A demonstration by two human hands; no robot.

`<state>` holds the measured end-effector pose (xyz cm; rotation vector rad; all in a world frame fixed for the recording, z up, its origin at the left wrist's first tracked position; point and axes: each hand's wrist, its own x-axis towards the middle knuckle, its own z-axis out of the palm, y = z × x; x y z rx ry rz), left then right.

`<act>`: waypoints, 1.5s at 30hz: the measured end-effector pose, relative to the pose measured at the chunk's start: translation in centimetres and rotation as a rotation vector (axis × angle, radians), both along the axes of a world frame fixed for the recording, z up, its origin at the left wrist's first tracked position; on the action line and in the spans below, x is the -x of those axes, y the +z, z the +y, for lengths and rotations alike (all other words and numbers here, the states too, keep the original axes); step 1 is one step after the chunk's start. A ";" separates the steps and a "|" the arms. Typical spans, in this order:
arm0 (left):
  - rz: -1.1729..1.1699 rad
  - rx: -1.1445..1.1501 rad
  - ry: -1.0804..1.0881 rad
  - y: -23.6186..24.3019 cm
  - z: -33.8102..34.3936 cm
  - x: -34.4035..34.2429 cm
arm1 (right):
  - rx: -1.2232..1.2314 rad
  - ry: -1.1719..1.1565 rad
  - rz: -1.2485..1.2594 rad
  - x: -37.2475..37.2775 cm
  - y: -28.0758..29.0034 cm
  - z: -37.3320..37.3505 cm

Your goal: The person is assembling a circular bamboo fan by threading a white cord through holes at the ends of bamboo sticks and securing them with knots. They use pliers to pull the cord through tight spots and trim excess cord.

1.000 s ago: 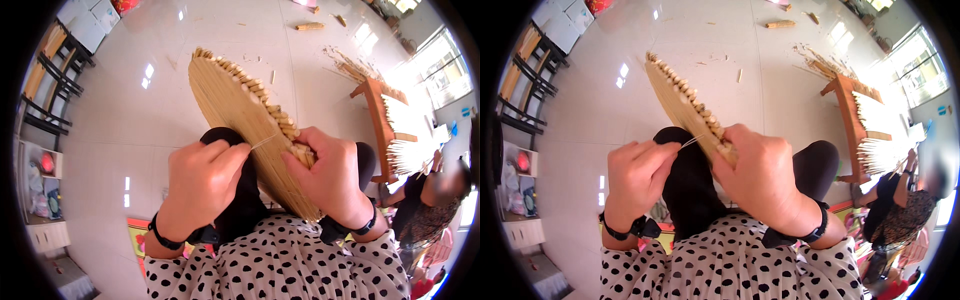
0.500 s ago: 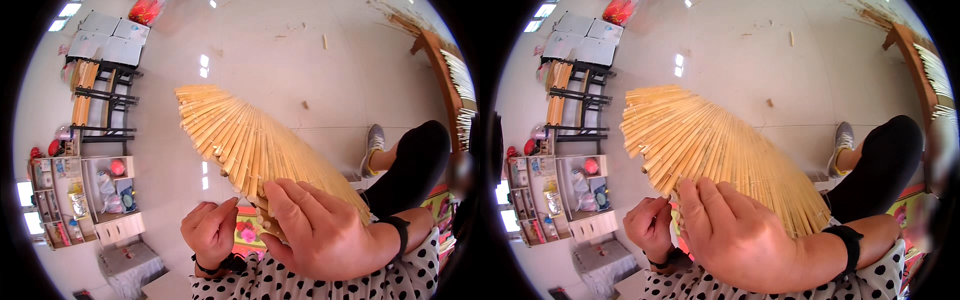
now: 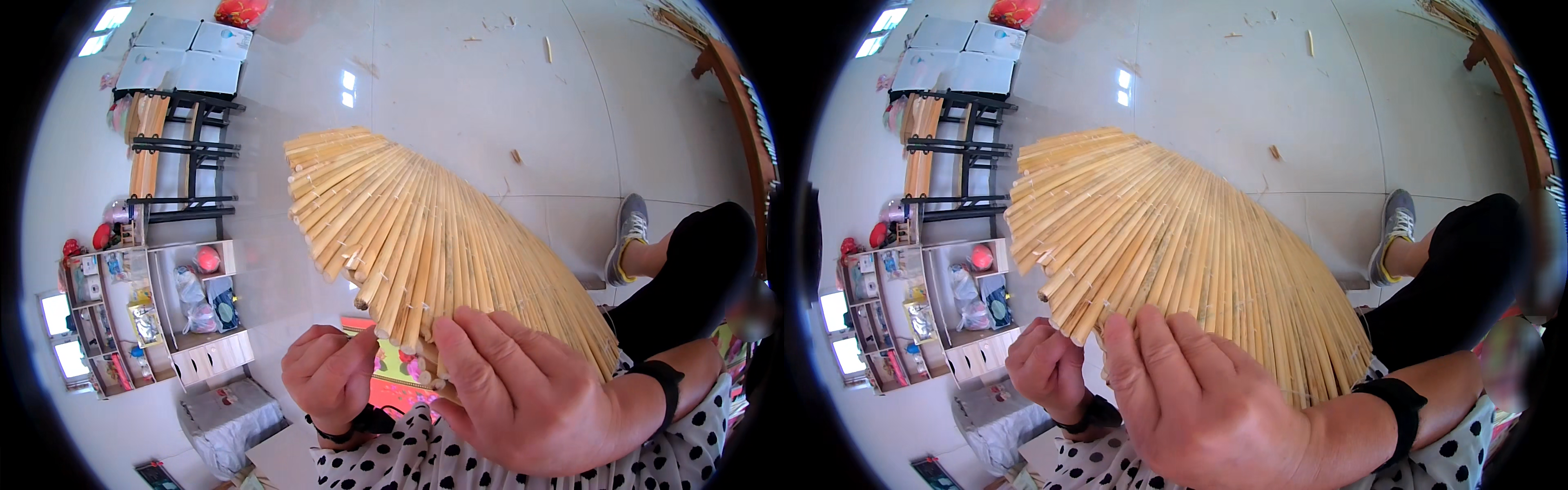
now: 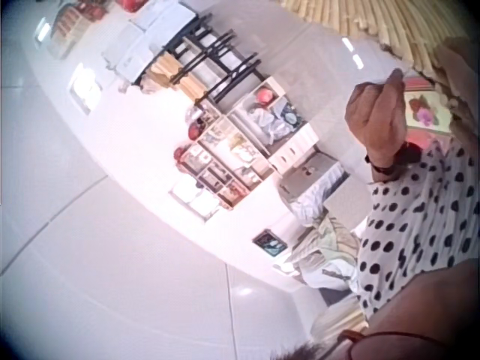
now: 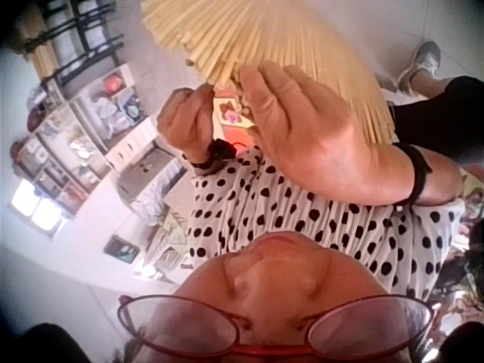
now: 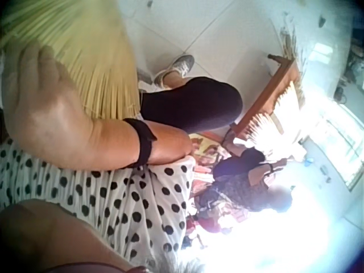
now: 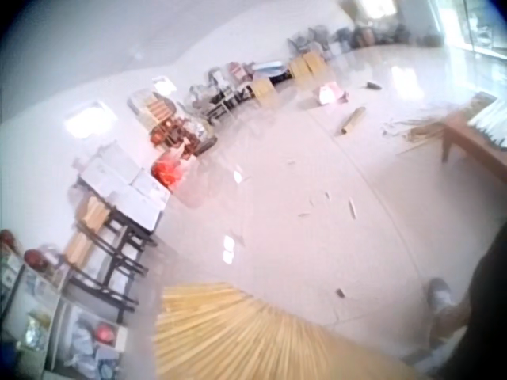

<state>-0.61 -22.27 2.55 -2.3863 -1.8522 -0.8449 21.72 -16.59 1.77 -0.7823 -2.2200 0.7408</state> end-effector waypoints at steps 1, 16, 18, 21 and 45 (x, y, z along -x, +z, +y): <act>0.009 -0.009 -0.014 0.1 0.3 -0.1 | 0.009 0.003 -0.008 -0.1 0.1 0.1; -0.035 -0.074 -0.210 0.4 4.6 0.0 | 0.151 -0.145 -0.186 -1.8 2.7 1.7; -0.080 -0.118 -0.233 -0.1 5.3 -0.4 | 0.158 -0.193 -0.167 -2.2 2.2 1.8; -0.089 -0.128 -0.244 -0.4 5.6 -0.6 | 0.141 -0.236 -0.120 -2.7 1.4 2.0; -0.036 -0.119 -0.247 -0.8 5.9 0.1 | 0.458 -0.315 -0.039 -1.8 2.3 2.0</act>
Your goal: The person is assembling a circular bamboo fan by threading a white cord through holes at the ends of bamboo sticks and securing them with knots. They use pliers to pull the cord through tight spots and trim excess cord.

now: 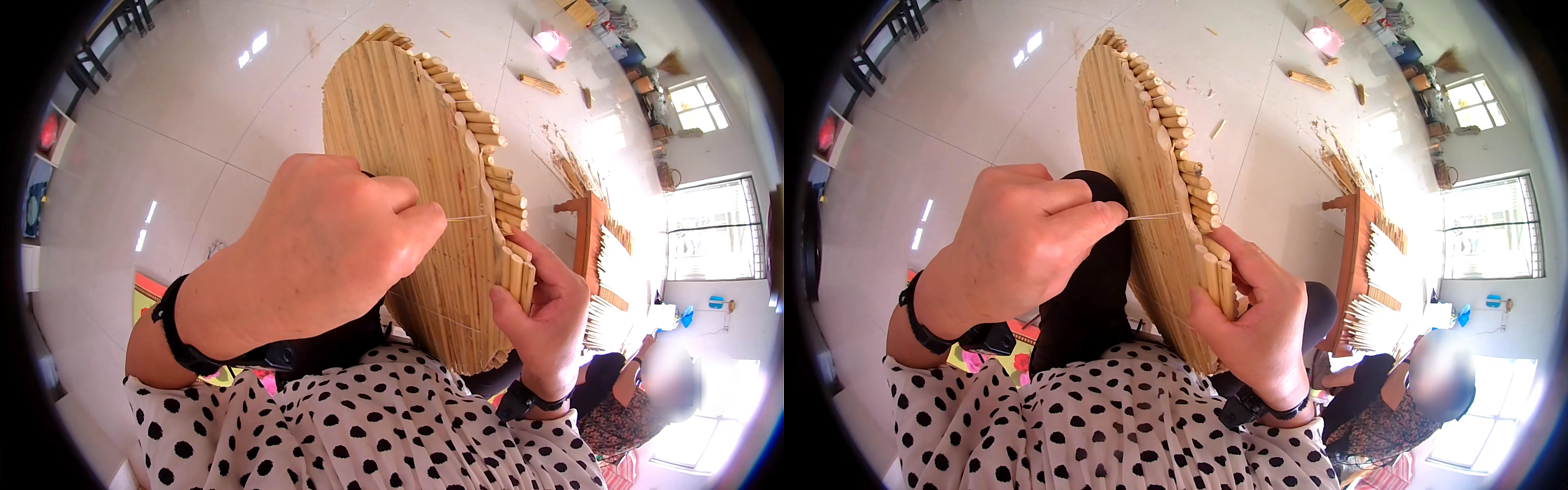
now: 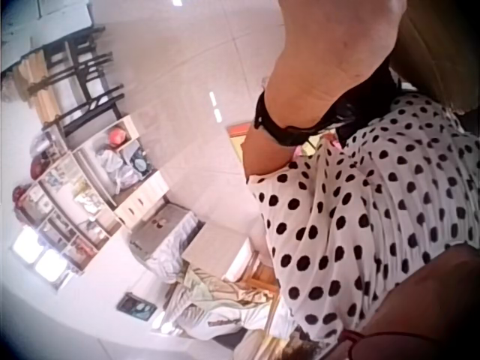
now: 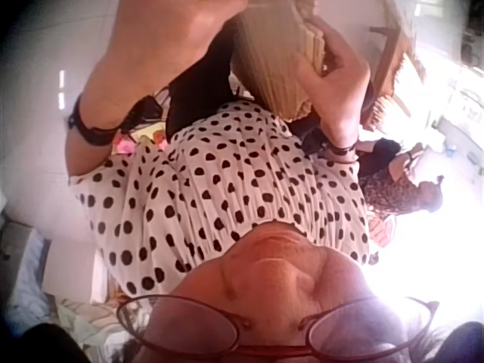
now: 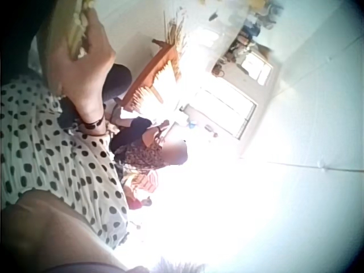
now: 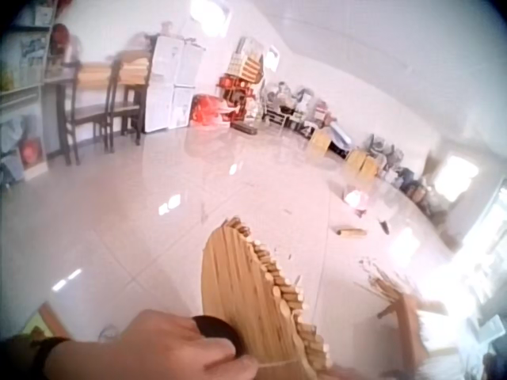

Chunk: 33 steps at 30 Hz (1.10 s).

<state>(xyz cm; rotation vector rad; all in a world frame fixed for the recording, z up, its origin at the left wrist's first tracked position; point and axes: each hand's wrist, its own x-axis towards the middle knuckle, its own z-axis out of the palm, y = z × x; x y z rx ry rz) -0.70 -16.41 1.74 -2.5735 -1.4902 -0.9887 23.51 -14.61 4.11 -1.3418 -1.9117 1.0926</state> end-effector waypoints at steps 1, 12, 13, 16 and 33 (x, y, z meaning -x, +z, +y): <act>-0.001 0.002 -0.002 0.0 0.0 0.0 | 0.000 -0.004 -0.003 0.0 0.0 0.0; 0.003 0.001 -0.011 0.1 0.1 0.0 | -0.002 -0.020 -0.025 0.1 0.0 -0.1; 0.003 0.000 -0.010 0.1 0.1 0.0 | -0.004 -0.019 -0.024 0.1 0.0 -0.1; 0.003 -0.008 -0.009 0.1 0.1 0.0 | -0.009 -0.019 -0.019 0.1 -0.1 -0.1; 0.011 -0.020 -0.016 0.0 0.1 0.0 | -0.033 -0.009 -0.027 0.0 -0.3 -0.1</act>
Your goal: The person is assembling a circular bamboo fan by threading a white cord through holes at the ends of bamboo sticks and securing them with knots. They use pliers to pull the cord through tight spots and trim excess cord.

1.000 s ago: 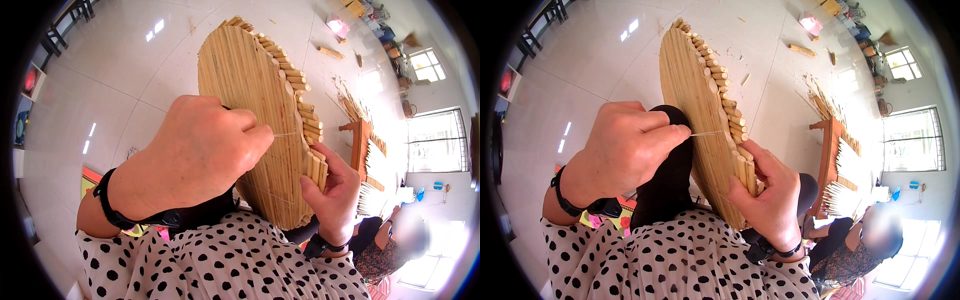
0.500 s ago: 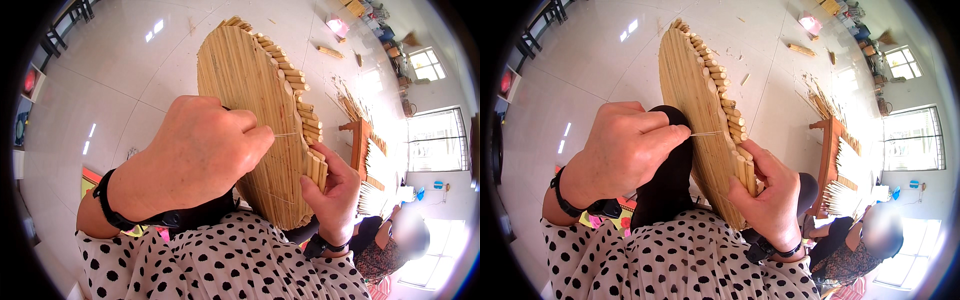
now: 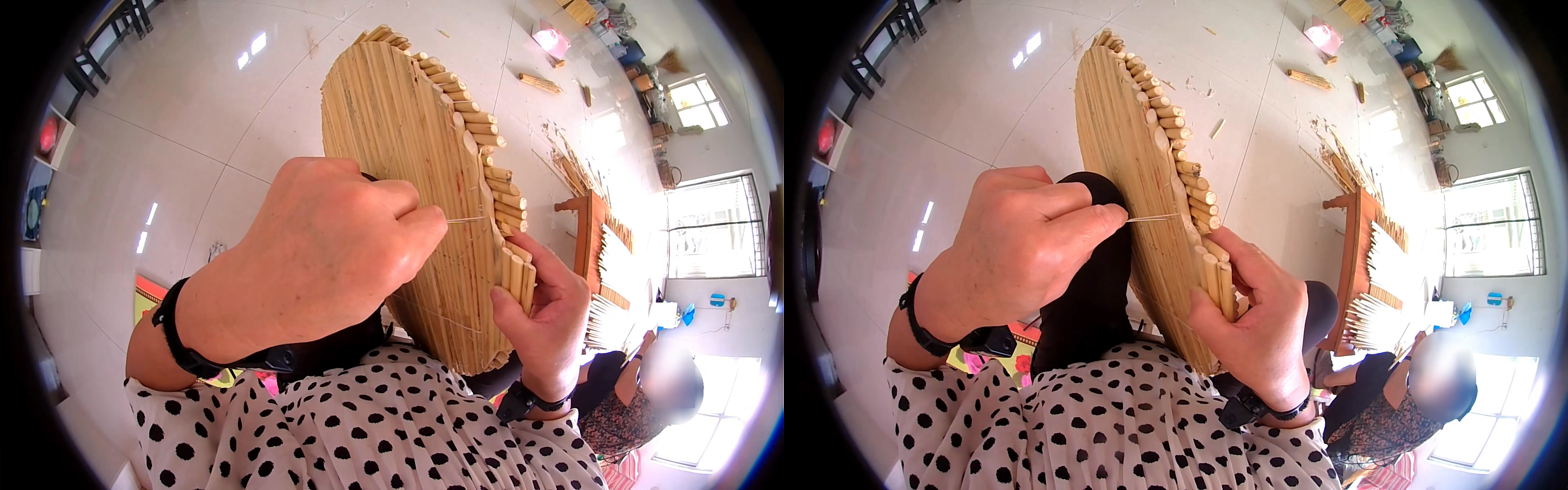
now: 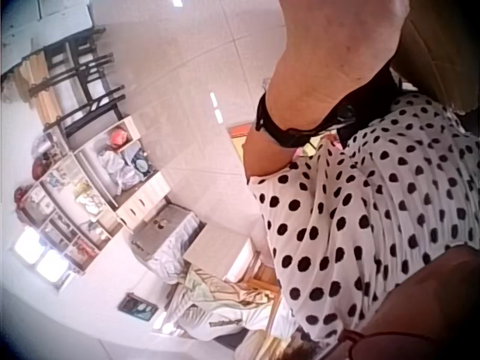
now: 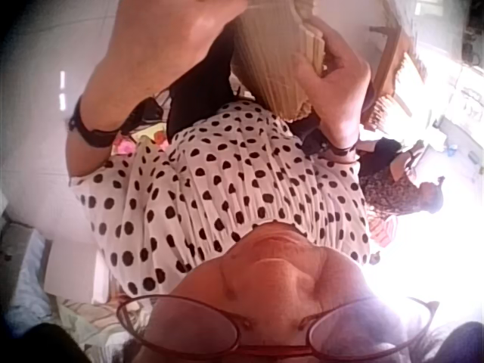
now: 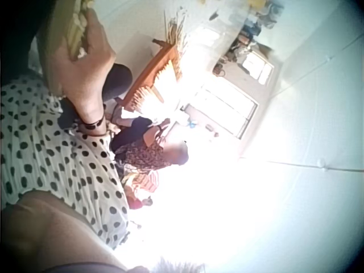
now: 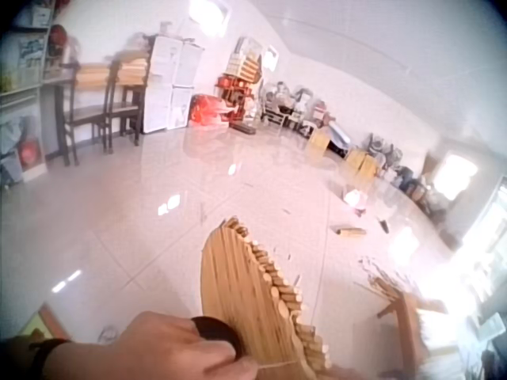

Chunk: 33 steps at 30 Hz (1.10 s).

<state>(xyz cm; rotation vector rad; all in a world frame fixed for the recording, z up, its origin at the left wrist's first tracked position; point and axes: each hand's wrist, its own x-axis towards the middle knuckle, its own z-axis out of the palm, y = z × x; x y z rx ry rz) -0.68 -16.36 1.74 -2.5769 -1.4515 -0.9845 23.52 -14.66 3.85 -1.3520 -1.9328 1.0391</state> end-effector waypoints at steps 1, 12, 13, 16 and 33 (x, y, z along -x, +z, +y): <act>0.001 0.001 -0.001 0.0 0.0 0.0 | -0.001 0.000 0.000 0.0 0.0 0.0; -0.001 -0.011 -0.016 0.1 0.2 -0.2 | -0.037 0.021 -0.003 -0.1 -0.1 0.1; -0.004 -0.020 -0.016 0.0 0.2 -0.2 | -0.040 0.024 -0.004 -0.2 -0.1 0.1; -0.002 -0.026 -0.011 0.0 0.2 -0.2 | -0.045 0.028 -0.004 -0.2 -0.1 0.2; 0.016 -0.002 -0.012 0.1 0.2 -0.4 | -0.043 0.032 0.008 -0.6 -0.3 0.3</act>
